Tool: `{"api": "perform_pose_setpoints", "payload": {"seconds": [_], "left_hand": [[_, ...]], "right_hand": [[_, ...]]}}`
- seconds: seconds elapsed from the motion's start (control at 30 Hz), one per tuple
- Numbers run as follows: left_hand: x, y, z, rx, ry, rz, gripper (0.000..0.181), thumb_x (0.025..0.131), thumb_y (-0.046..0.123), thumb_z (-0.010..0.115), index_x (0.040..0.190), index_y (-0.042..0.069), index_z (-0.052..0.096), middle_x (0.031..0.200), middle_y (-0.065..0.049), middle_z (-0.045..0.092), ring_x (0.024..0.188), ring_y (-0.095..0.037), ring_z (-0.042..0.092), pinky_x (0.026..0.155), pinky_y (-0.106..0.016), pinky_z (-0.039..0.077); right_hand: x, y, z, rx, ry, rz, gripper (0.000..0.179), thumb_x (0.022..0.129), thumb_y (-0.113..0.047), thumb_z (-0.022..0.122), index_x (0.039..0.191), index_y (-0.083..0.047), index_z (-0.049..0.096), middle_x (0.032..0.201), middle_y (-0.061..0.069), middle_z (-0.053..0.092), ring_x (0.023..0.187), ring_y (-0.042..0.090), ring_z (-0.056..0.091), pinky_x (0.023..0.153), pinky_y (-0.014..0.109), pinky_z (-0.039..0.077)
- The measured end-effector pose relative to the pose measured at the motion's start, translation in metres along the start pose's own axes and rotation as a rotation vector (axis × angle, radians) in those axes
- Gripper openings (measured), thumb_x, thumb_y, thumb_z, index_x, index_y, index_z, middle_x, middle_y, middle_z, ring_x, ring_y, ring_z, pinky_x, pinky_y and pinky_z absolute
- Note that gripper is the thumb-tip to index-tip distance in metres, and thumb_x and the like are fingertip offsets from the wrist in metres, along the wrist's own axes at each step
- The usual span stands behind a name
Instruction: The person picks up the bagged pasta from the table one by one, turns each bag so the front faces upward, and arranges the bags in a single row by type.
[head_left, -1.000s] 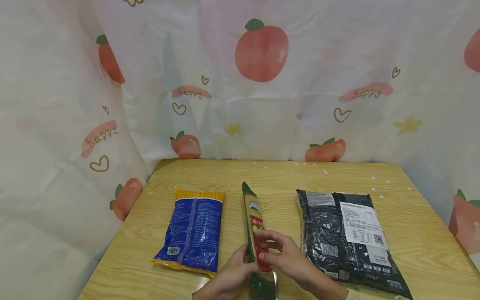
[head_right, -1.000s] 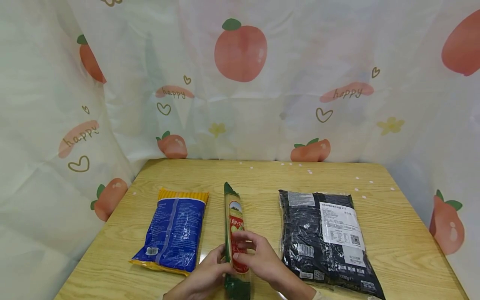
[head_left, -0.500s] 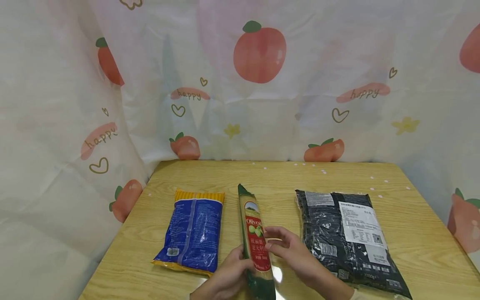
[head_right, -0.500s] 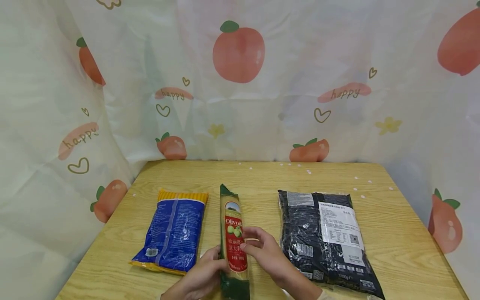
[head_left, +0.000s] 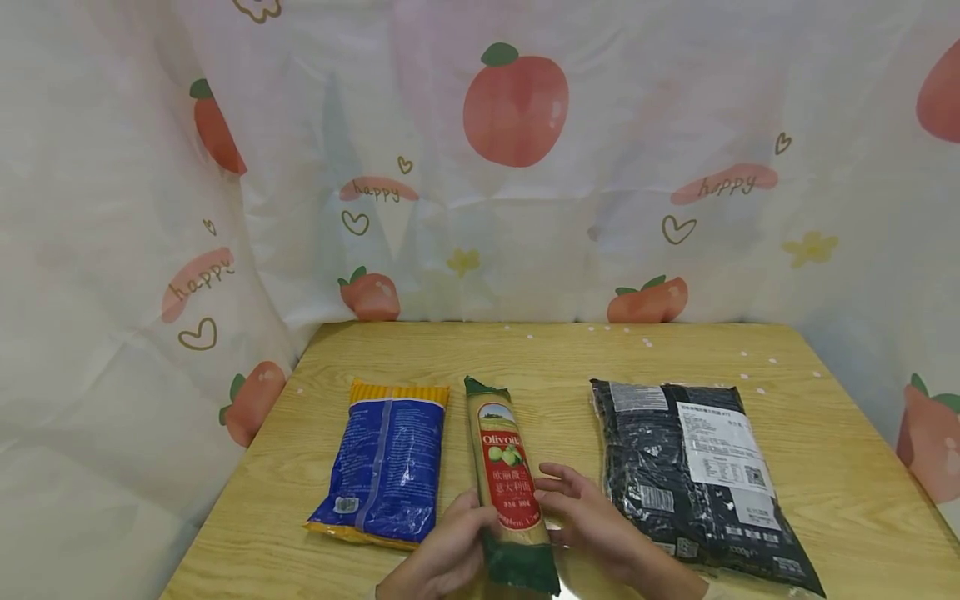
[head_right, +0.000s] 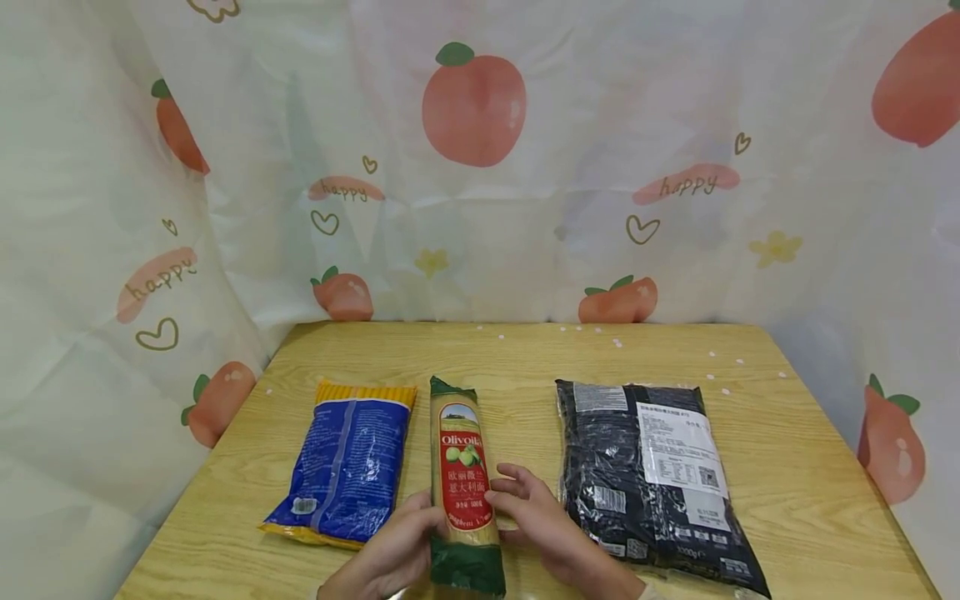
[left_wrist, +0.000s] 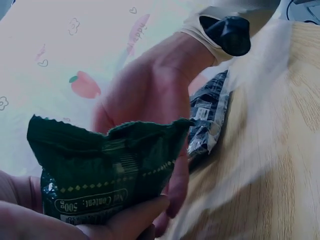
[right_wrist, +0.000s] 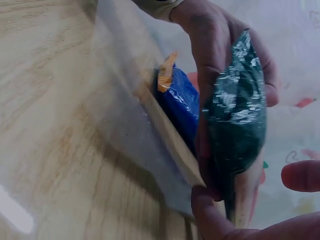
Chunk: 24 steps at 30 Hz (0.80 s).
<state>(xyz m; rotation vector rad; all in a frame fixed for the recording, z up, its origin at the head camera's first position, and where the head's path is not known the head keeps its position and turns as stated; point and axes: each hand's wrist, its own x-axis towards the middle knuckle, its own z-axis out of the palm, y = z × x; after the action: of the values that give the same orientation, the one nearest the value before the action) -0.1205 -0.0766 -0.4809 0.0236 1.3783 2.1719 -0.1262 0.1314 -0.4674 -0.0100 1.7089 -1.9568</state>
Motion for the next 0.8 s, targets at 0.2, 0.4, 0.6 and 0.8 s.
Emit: {"api": "perform_pose_setpoints", "payload": {"seconds": [0.2,0.4,0.6,0.8], "left_hand": [[-0.003,0.003,-0.001,-0.044,-0.015,-0.022,0.078,0.076,-0.007,0.04,0.152,-0.01,0.023,0.143,-0.025,0.054,0.126,-0.029,0.06,0.109,-0.043,0.053],[-0.005,0.003,-0.001,-0.047,-0.024,-0.035,0.085,0.075,-0.007,0.04,0.157,-0.007,0.017,0.149,-0.026,0.049,0.129,-0.03,0.057,0.111,-0.043,0.051],[-0.006,0.001,-0.003,-0.016,-0.012,-0.052,0.086,0.075,-0.006,0.041,0.158,-0.006,0.02,0.149,-0.024,0.051,0.128,-0.027,0.056,0.114,-0.041,0.047],[-0.006,0.002,-0.008,-0.01,0.001,-0.089,0.084,0.076,-0.005,0.043,0.158,-0.005,0.025,0.147,-0.02,0.055,0.126,-0.025,0.058,0.115,-0.041,0.045]], "right_hand": [[0.003,0.008,0.0,0.052,-0.076,0.051,0.078,0.109,-0.035,0.047,0.157,0.013,0.01,0.158,0.036,0.036,0.143,0.049,0.047,0.097,0.05,0.059],[0.006,0.014,-0.001,0.098,-0.127,0.037,0.076,0.109,-0.039,0.045,0.159,0.011,0.017,0.16,0.029,0.039,0.143,0.043,0.05,0.099,0.05,0.059],[0.008,0.016,-0.006,0.134,-0.176,0.027,0.072,0.11,-0.036,0.043,0.159,0.01,0.018,0.161,0.027,0.039,0.143,0.041,0.051,0.102,0.054,0.056],[0.009,0.014,-0.012,0.166,-0.228,0.057,0.073,0.11,-0.028,0.044,0.159,0.013,0.008,0.159,0.03,0.039,0.14,0.039,0.053,0.102,0.054,0.056]]}}
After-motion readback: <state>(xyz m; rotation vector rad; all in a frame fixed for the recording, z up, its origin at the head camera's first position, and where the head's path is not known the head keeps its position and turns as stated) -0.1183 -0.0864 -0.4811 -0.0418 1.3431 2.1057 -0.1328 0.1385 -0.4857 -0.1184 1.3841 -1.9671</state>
